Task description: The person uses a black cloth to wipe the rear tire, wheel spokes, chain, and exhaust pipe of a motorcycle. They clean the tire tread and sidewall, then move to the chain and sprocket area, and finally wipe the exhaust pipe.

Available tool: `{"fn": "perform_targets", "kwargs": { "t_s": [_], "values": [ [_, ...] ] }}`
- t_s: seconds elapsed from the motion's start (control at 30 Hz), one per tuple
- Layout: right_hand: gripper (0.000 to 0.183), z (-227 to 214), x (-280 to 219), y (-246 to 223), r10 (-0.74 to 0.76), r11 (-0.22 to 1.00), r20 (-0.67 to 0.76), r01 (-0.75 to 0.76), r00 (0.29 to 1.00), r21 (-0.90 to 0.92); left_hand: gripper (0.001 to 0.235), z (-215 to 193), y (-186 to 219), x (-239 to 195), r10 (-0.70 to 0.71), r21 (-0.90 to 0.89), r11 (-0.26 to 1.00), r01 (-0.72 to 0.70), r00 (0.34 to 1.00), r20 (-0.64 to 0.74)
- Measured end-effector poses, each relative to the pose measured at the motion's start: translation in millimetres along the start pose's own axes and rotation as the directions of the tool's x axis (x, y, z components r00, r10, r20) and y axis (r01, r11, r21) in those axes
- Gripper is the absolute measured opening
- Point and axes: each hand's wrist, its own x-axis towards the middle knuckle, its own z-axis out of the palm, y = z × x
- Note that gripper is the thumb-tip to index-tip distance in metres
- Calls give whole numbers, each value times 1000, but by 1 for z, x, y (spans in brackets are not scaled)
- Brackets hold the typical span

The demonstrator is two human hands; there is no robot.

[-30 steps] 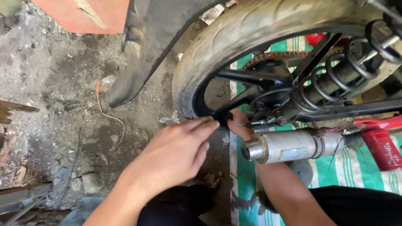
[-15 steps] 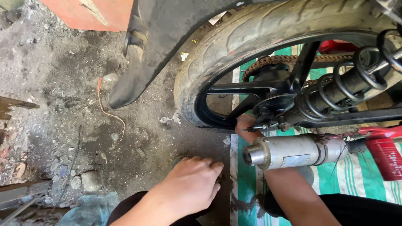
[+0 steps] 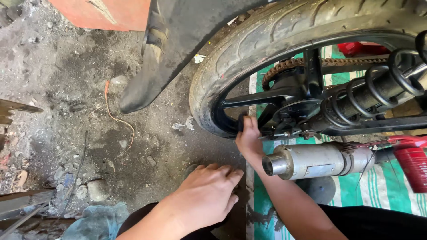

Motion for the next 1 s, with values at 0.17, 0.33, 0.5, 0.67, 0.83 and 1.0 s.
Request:
{"fn": "perform_targets", "kwargs": {
  "t_s": [0.17,0.33,0.5,0.67,0.83,1.0],
  "values": [
    [54,-7,17,8,173,966,372,-83,912,-247,52,-2,0,-5,-8,0,1000,8,999,31],
    [53,37,26,87,368,816,388,-93,845,-571,59,-11,0,-10,-33,6,999,33,999,28],
    [55,11,12,15,229,965,265,-254,937,62,46,-13,4,-5,-9,2,1000,9,1000,5],
    [77,29,13,40,-84,992,212,61,974,112,51,-15,10,2,-20,-2,1000,20,999,36],
    [14,30,7,110,-173,757,103,199,979,-622,63,-25,6,-6,-52,1,999,52,998,40],
    [46,20,7,82,272,944,311,-190,911,-270,66,-21,3,-7,-49,13,999,49,999,-12]
  ]
}}
